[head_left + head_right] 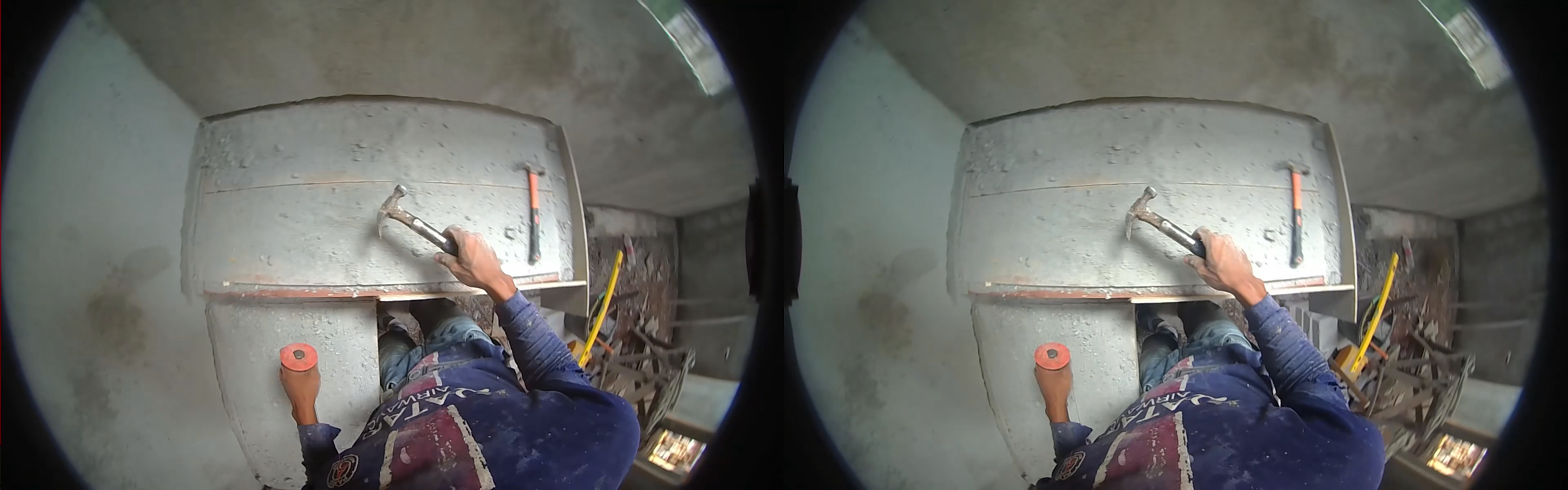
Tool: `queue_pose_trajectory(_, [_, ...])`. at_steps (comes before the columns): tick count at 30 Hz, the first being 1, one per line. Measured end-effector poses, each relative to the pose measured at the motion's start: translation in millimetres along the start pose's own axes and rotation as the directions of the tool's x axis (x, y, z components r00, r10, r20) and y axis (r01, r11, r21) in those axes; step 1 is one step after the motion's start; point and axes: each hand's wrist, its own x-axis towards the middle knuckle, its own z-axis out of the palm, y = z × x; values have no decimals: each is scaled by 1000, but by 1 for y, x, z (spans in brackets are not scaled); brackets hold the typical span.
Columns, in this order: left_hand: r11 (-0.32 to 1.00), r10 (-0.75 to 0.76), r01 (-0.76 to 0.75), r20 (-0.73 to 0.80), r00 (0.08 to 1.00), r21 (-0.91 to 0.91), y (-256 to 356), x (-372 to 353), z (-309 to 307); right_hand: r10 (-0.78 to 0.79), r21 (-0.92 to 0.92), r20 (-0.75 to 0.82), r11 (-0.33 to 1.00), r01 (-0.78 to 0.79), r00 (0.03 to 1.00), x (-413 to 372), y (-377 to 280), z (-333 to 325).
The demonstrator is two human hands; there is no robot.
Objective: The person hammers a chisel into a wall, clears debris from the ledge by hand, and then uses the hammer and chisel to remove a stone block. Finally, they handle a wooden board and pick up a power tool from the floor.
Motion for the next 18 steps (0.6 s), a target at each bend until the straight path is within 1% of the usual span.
queue_pose_trajectory(1, [999,47,-47,38,998,-3,3,-4,6,44,7,-40,999,-44,998,-15,12,-3])
queue_pose_trajectory(3, [980,137,-139,-25,990,-145,16,-11,20,72,104,-184,993,-54,980,-37,40,-6])
queue_pose_trajectory(4, [975,169,-169,-12,986,-142,30,-11,25,92,118,-210,991,-68,973,-45,54,-10])
queue_pose_trajectory(6, [932,292,-280,19,956,-230,67,-8,33,150,173,-341,980,-95,928,-60,79,-25])
queue_pose_trajectory(7, [926,317,-301,32,948,-229,95,-6,35,163,233,-363,969,-80,917,-69,85,-39])
queue_pose_trajectory(8, [941,137,-72,179,974,-332,128,-5,36,223,281,-316,950,-133,922,-76,94,-50])
queue_pose_trajectory(9, [906,-36,173,337,941,-387,154,-2,43,221,325,-325,939,-111,919,-85,97,-59])
queue_pose_trajectory(11, [765,57,231,421,905,-601,189,7,71,197,405,-326,913,-52,925,-97,97,-75])
queue_pose_trajectory(12, [778,76,226,444,893,-587,214,9,86,181,446,-317,895,-22,931,-103,98,-80])
queue_pose_trajectory(13, [700,157,237,469,869,-673,246,7,102,163,515,-299,857,15,940,-107,100,-80])
queue_pose_trajectory(14, [618,237,267,499,834,-740,275,2,118,86,511,-325,854,99,942,-108,108,-73])
queue_pose_trajectory(15, [646,261,277,547,795,-711,300,-4,137,75,613,-210,787,71,975,-114,110,-76])
queue_pose_trajectory(16, [560,282,321,540,793,-764,325,-10,156,-11,532,-313,827,185,950,-112,123,-65])
queue_pose_trajectory(17, [469,294,366,533,794,-804,346,-18,173,-21,552,-347,804,222,938,-114,130,-66])
queue_pose_trajectory(18, [444,341,434,596,727,-784,363,-23,186,-29,559,-328,800,219,944,-115,141,-68])
